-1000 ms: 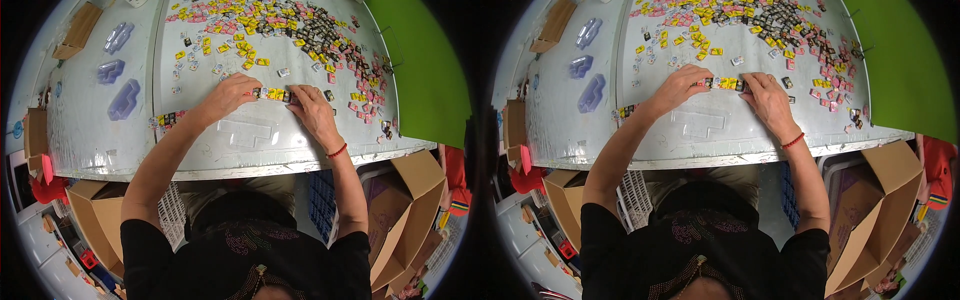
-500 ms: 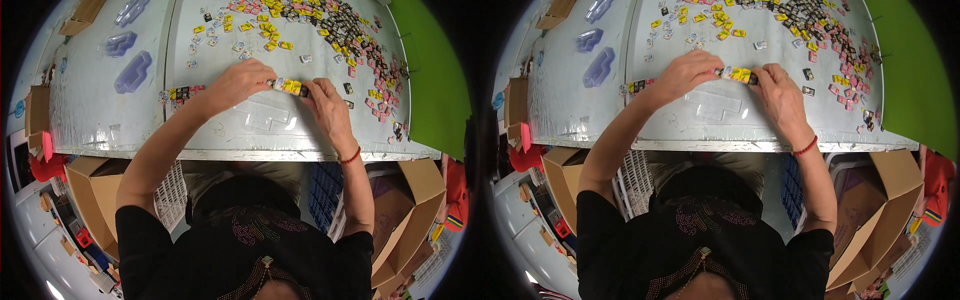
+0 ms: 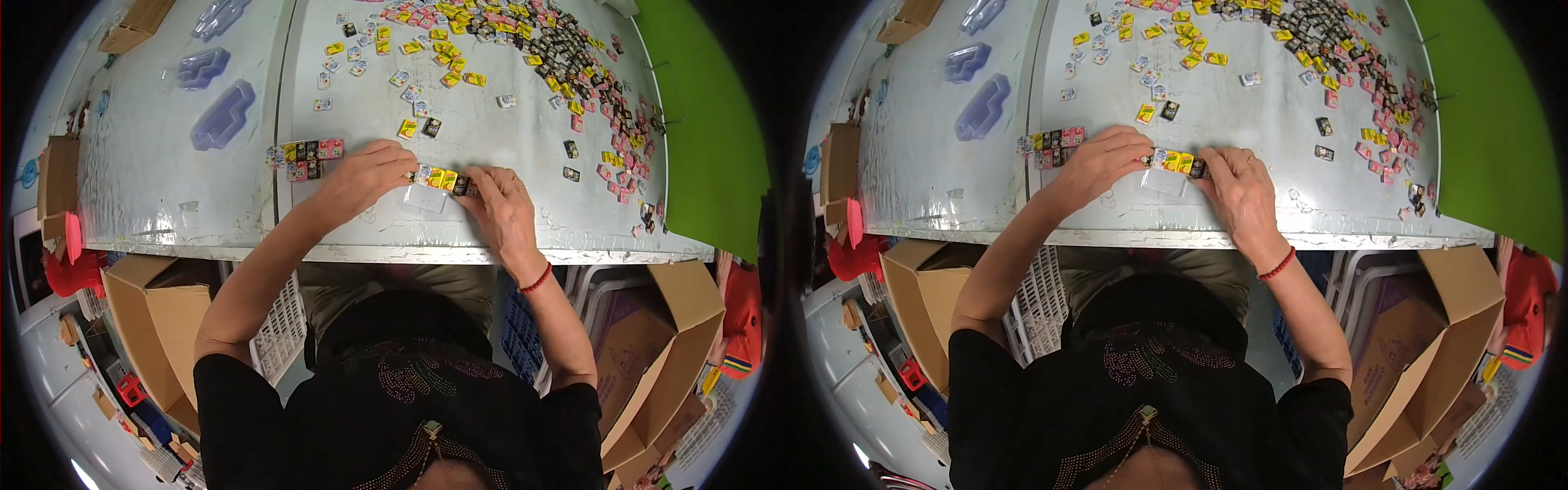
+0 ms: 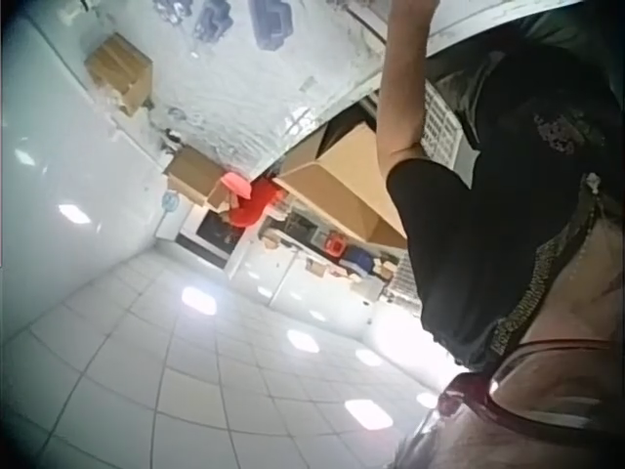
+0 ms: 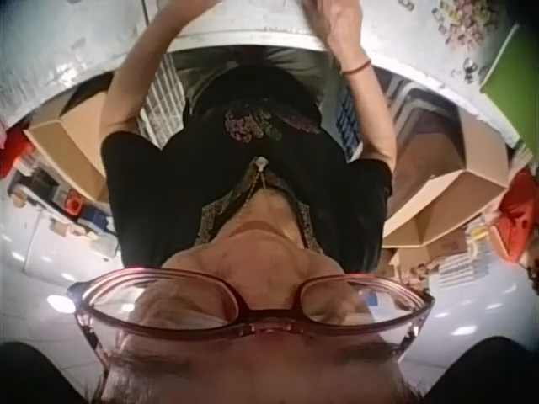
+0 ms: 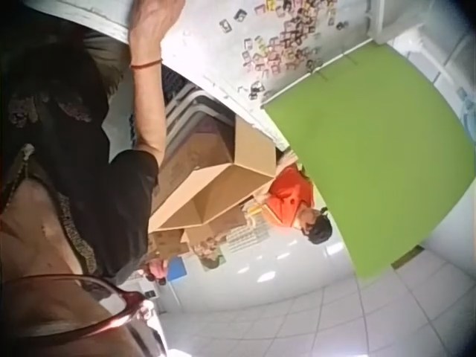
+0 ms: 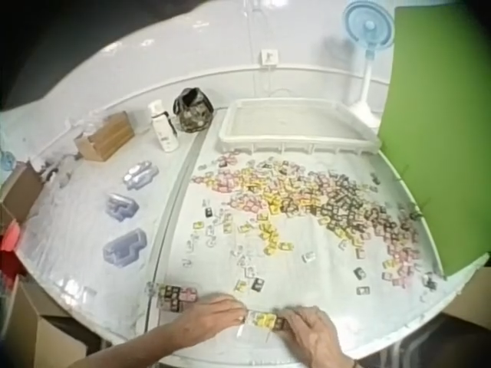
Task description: Sorting small colorful plastic toy components and arranging them into a clear plastic tray.
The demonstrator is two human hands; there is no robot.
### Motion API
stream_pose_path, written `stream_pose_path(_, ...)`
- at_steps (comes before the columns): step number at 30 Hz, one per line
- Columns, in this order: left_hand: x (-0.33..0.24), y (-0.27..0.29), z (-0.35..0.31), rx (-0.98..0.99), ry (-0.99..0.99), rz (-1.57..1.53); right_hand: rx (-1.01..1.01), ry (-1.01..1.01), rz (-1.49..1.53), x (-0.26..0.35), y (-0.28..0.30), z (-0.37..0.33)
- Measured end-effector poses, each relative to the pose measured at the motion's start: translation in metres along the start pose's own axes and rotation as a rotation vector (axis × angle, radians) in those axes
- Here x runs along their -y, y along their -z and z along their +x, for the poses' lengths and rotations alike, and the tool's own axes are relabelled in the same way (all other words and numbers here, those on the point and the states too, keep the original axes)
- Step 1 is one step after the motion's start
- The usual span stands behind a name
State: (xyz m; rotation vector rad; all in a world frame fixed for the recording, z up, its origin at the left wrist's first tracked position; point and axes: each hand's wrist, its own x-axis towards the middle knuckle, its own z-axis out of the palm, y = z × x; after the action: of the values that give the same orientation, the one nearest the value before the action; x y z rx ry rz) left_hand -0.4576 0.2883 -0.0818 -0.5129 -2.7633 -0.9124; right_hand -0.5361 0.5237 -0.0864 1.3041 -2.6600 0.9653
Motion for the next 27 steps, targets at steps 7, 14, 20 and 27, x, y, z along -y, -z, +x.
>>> stream_pose_path(7, 0.0, -0.016, -0.014, -0.137, 0.032, 0.033, -0.209, -0.016, 0.037, 0.012, -0.022, -0.021)
stream_pose_path(14, -0.003, -0.028, -0.023, -0.213, 0.14, -0.08, -0.226, -0.016, -0.07, 0.022, -0.03, -0.029)
stream_pose_path(20, -0.004, -0.033, -0.022, -0.254, 0.086, -0.033, -0.068, -0.059, -0.196, 0.037, -0.029, -0.04)
stream_pose_path(27, -0.02, -0.034, -0.028, -0.222, 0.071, 0.147, 0.096, -0.083, -0.282, 0.033, -0.025, -0.042)
